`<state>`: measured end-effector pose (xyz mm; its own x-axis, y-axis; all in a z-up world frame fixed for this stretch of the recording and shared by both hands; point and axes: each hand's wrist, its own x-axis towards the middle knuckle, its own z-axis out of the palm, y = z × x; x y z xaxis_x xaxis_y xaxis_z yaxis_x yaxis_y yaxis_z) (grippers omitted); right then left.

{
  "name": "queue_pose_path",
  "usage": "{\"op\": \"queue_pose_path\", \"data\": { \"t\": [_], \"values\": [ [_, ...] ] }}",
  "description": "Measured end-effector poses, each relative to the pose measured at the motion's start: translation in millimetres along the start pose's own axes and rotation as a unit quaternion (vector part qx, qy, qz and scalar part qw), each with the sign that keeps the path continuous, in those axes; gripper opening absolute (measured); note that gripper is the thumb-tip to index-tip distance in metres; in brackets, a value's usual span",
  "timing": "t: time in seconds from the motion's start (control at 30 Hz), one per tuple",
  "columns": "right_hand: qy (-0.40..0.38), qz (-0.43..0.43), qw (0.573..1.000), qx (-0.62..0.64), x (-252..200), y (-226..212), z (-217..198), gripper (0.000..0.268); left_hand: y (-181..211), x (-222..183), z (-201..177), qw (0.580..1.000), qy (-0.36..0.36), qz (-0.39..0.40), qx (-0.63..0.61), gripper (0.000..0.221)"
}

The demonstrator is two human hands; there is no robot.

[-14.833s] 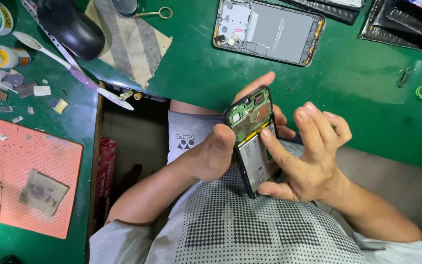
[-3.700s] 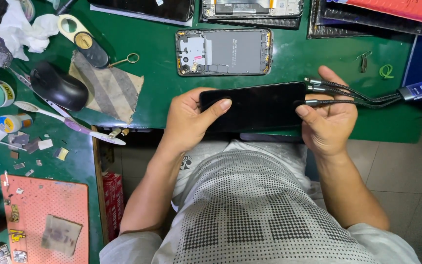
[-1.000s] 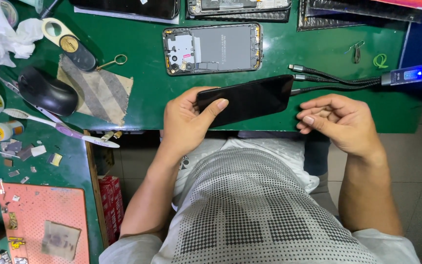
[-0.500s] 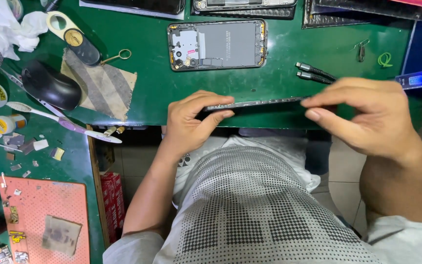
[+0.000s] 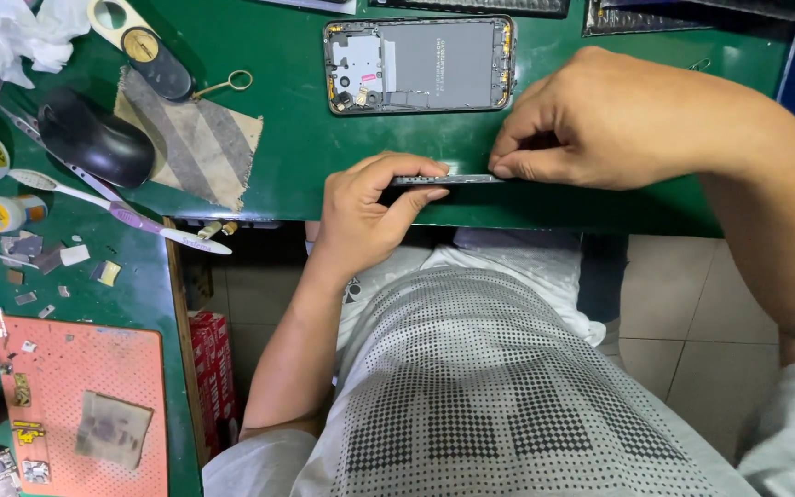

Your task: Connecting internal ribbon cables and components during a mobile phone repair process

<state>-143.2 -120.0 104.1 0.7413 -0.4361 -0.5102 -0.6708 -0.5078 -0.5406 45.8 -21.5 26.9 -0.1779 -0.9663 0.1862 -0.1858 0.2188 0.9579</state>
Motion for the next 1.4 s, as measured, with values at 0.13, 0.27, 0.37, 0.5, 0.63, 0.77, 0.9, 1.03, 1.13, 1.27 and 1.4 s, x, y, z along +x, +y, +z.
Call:
{"op": "queue_pose_path", "data": {
  "t": [0.13,0.27,0.37,0.5,0.63,0.77,0.9,1.03,1.13,1.27,1.4],
  "values": [
    [-0.024,0.029,0.999,-0.002,5.2,-10.0,-5.0,0.014,-1.2,-0.2,0.6,1.0,0.0,0.002,0.014,0.014],
    [-0.073,0.109,0.991,-0.028,8.8,-22.8,-12.6,0.016,-1.6,-0.7,0.5,1.0,-0.002,0.002,0.017,0.013],
    [-0.101,0.122,0.986,-0.052,12.5,-24.9,-15.6,0.016,-0.7,-0.7,0.3,1.0,0.001,0.007,0.017,0.013],
    [-0.119,0.115,0.983,-0.082,16.3,-28.9,-20.0,0.018,-2.8,-1.4,1.3,1.0,0.001,0.003,0.023,0.012],
    [-0.149,0.131,0.973,-0.116,19.9,-35.6,-23.2,0.019,-3.6,-1.9,1.7,0.999,0.002,0.007,0.032,0.013],
    [-0.162,0.152,0.967,-0.124,19.7,-45.8,-24.9,0.022,-2.0,-2.5,1.6,0.999,0.003,0.015,0.032,0.011],
    [-0.157,0.153,0.966,-0.138,17.9,-49.2,-22.8,0.023,-2.7,-3.9,2.8,0.999,0.007,0.033,0.032,0.012],
    [-0.13,0.114,0.962,-0.212,15.0,-46.3,-14.1,0.024,-2.7,-8.7,2.9,0.998,0.016,0.048,0.034,0.011],
    [-0.103,0.097,0.967,-0.211,15.8,-38.7,-6.4,0.019,-1.9,-11.6,1.9,0.998,0.023,0.051,0.04,0.009],
    [-0.045,0.023,0.987,-0.153,21.7,-12.4,13.0,0.021,-2.4,-17.1,1.9,0.998,0.026,0.044,0.037,0.01],
    [-0.045,0.048,0.994,-0.086,28.3,-3.8,24.0,0.018,-5.8,-18.3,2.1,0.997,0.033,0.052,0.047,0.009]
  ]
}}
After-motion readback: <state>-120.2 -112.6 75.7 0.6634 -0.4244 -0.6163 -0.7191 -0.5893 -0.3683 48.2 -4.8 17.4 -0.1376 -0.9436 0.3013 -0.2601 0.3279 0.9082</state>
